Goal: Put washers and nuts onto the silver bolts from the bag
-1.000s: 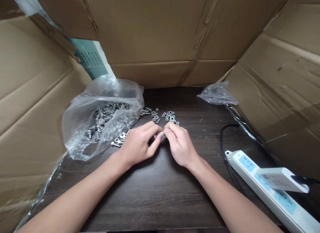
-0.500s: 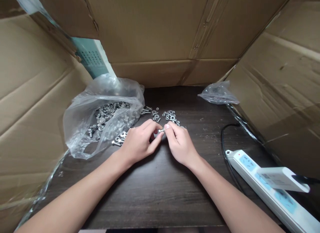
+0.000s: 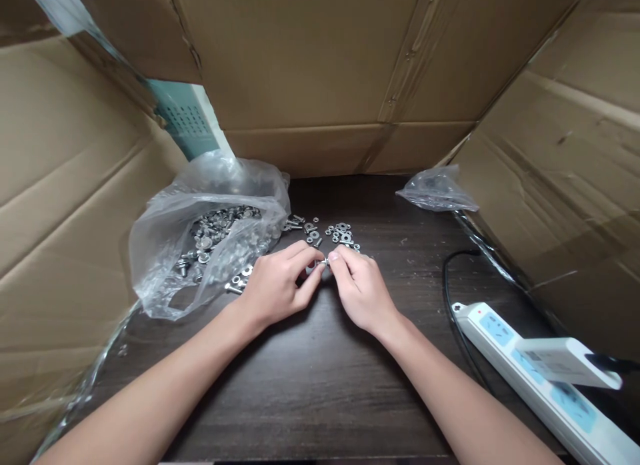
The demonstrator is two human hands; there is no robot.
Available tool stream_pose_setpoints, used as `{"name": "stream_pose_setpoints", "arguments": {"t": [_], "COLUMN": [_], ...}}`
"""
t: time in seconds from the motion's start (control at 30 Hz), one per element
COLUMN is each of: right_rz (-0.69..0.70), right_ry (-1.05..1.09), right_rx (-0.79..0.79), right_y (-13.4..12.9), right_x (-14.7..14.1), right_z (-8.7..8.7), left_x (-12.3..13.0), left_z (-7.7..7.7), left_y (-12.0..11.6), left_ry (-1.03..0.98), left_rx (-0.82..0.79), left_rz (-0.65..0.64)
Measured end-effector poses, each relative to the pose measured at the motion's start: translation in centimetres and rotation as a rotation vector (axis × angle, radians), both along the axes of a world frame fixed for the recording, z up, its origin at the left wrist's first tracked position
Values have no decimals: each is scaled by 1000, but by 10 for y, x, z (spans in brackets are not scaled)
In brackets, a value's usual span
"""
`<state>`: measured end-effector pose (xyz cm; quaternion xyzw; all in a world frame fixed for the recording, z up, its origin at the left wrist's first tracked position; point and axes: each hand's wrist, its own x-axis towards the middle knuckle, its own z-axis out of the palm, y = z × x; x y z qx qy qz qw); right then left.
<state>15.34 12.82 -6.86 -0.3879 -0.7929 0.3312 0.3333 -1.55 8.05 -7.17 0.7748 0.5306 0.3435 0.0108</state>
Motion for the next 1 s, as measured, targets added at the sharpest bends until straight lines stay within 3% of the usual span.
{"name": "stream_pose_setpoints", "arguments": {"t": [0.27,0.63,1.0], "right_rz": [53,12,-12], "right_ry": [27,14,-11], "right_rx": [10,7,31], "right_y": [0,-1,-2], "right_x": [2,1,1], "right_z": [0,0,-2], "left_x": [0,1,-3], "left_z": [-3,-2,-1], "left_y": [1,0,2], "left_ry": [-13,-61,-67], "left_rx": [44,190,129], "left_rz": [12,-21,-32]}}
